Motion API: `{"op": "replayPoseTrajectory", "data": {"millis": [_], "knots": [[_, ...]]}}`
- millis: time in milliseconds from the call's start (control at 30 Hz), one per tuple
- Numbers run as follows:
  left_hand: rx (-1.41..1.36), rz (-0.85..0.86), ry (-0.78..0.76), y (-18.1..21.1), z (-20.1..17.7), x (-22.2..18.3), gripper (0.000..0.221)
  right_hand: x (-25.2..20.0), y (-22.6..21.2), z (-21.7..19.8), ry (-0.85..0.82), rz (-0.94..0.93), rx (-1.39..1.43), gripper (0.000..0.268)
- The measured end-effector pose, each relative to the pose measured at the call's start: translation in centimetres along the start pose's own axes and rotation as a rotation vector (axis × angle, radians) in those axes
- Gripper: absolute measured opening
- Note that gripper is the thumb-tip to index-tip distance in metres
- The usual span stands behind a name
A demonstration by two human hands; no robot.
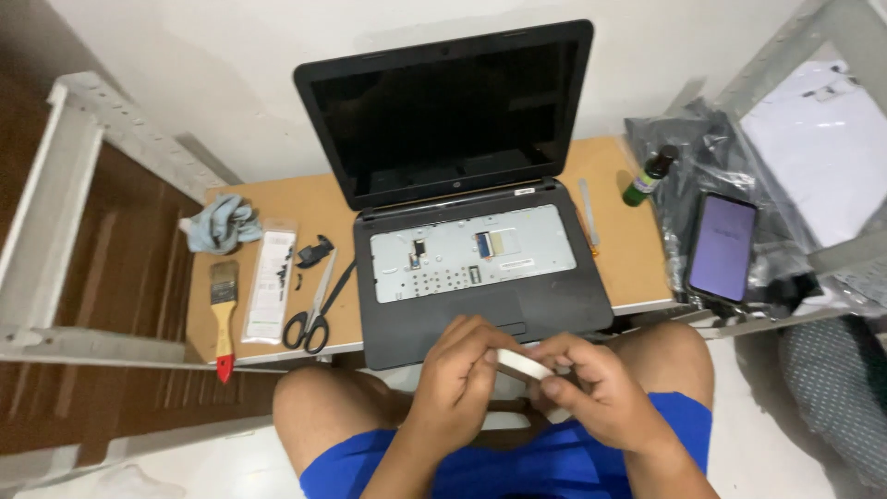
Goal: Applying small pieces of protective or double-sided tape to the internal components of a laptop during repair.
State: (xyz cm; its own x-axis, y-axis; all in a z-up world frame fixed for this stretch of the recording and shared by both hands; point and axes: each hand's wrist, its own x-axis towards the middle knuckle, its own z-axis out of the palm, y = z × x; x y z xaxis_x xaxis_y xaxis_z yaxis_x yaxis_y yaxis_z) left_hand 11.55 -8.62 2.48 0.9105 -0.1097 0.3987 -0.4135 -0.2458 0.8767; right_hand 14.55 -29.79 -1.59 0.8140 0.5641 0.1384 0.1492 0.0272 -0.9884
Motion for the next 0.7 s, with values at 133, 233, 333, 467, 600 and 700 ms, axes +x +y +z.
{"op": "replayPoseTrajectory", "data": {"millis": [133,233,333,467,600,700], "knots": [[0.158,-0.03,0.034,-2.9,-2.2,-1.6,0.035,0.0,3.0,0.4,-0.103,0.194,0.232,0.017],[0.565,-0.144,0.372,-5.0,-5.8,-3.6,0.022,0.1,3.3,1.7,-0.132,0.112,0.326,0.015],[0.585,-0.143,0.336,-2.2,-5.8,-3.7,0.017,0.2,3.3,3.3,0.023,0.254,0.096,0.012],[0.47,-0.108,0.188,0.5,-1.9,-3.4,0.012,1.3,2.0,4.5,0.009,0.145,0.003,0.017],[0.505,-0.117,0.2,0.1,-0.7,-3.6,0.013,1.1,2.2,4.7,0.064,0.105,-0.097,0.016],[0.595,-0.053,0.202,-0.2,-0.3,-3.6,0.013,0.8,2.5,4.3,0.096,0.011,-0.307,0.015]]}}
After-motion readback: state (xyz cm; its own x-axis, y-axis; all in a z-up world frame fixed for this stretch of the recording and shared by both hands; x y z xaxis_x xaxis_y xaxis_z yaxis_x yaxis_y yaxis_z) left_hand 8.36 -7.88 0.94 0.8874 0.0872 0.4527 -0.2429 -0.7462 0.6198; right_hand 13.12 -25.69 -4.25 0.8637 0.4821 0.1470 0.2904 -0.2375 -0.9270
